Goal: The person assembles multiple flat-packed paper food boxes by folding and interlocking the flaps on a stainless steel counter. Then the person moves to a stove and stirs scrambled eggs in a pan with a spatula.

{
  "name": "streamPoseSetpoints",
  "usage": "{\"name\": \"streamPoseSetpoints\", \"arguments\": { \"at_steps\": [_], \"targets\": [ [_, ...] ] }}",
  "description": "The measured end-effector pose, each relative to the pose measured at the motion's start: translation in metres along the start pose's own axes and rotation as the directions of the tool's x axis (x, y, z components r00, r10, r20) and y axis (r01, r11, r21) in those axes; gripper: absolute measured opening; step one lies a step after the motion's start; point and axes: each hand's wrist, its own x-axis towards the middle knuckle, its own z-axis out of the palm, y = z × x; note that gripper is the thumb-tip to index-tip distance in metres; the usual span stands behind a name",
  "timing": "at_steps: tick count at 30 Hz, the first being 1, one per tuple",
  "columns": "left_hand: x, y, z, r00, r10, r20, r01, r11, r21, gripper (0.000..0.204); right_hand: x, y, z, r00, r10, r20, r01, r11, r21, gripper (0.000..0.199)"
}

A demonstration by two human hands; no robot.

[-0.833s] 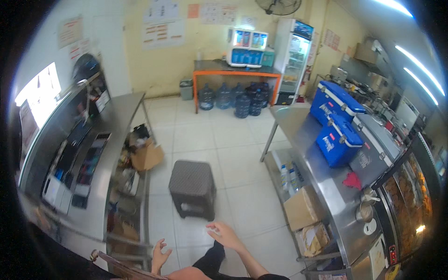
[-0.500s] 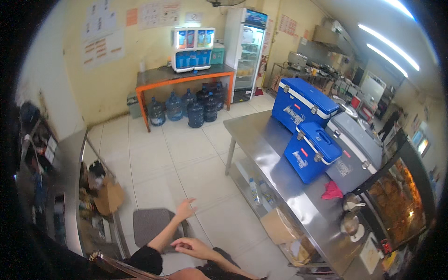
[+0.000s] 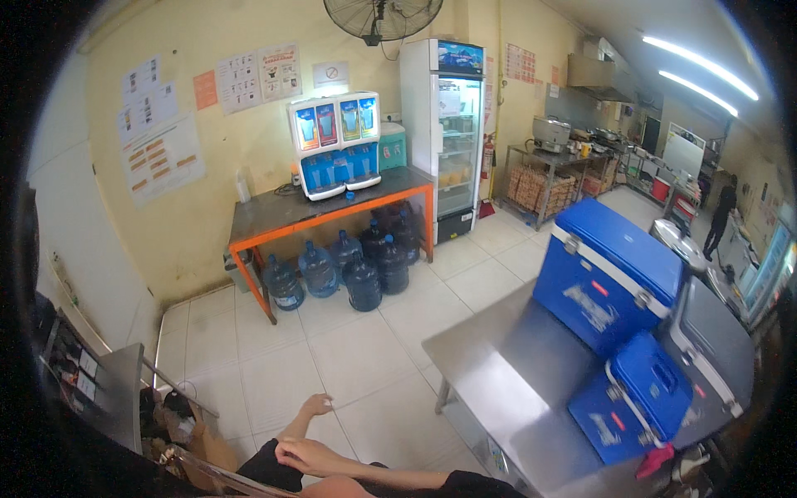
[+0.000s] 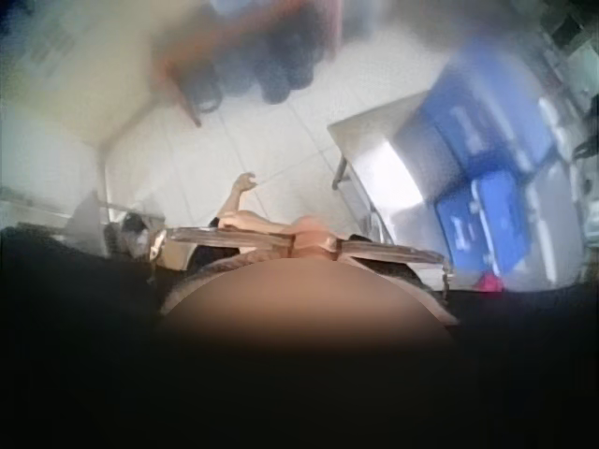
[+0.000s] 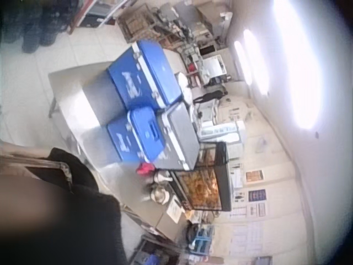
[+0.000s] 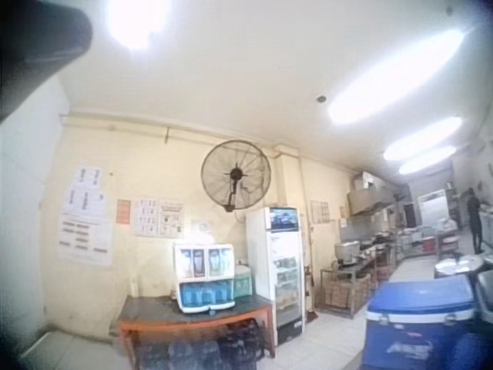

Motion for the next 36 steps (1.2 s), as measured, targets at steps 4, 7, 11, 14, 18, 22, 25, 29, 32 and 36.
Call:
{"name": "streamPoseSetpoints", "arguments": {
  "at_steps": [4, 7, 11, 14, 18, 22, 25, 29, 32, 36],
  "targets": [
    [0.131, -0.045, -0.074, 0.881, -0.406, -0.243, 0.367, 0.911, -0.19, 0.047, 0.041, 0.054, -0.131, 0.882, -0.279, 0.379, 0.032, 0.839, 0.543, 0.021],
    [0.276, 0.006, -0.157, 0.748, -0.459, -0.48, 0.148, 0.82, -0.553, 0.046, 0.083, 0.115, -0.214, 0.926, -0.206, 0.317, -0.071, 0.729, 0.681, 0.023],
    [0.462, 0.179, -0.264, 0.758, -0.02, -0.652, -0.404, 0.771, -0.493, 0.035, 0.132, 0.196, -0.317, 0.965, 0.225, -0.134, -0.157, 0.908, 0.389, 0.031],
    [0.55, 0.324, -0.305, 0.609, 0.461, -0.646, -0.707, 0.684, -0.179, 0.036, 0.154, 0.23, -0.411, 0.813, 0.248, -0.526, -0.188, 0.968, 0.166, 0.037],
    [0.631, 0.431, -0.307, 0.695, 0.677, -0.24, -0.634, 0.736, 0.238, 0.036, 0.166, 0.269, -0.553, 0.623, 0.363, -0.693, -0.453, 0.89, 0.06, 0.04],
    [0.733, 0.42, -0.327, 0.723, 0.688, -0.064, -0.632, 0.695, 0.343, 0.034, 0.196, 0.315, -0.683, 0.631, 0.054, -0.774, -0.352, 0.909, -0.223, 0.034],
    [0.826, 0.376, -0.354, 0.81, 0.585, 0.038, -0.553, 0.741, 0.381, 0.033, 0.229, 0.35, -0.749, 0.687, -0.116, -0.717, -0.15, 0.943, -0.296, 0.027],
    [0.958, 0.335, -0.383, 0.942, 0.337, -0.011, -0.324, 0.914, 0.246, 0.031, 0.24, 0.393, -0.839, 0.824, 0.191, -0.534, -0.094, 0.974, 0.204, 0.028],
    [1.067, 0.365, -0.387, 0.966, -0.045, -0.256, -0.01, 0.977, -0.212, 0.037, 0.235, 0.426, -0.908, 0.889, 0.172, -0.425, -0.013, 0.936, 0.351, 0.026],
    [1.182, 0.506, -0.403, 0.934, 0.115, -0.338, -0.316, 0.708, -0.631, 0.029, 0.209, 0.481, -1.018, 0.885, 0.303, -0.354, -0.186, 0.926, 0.329, 0.031]
  ]
}}
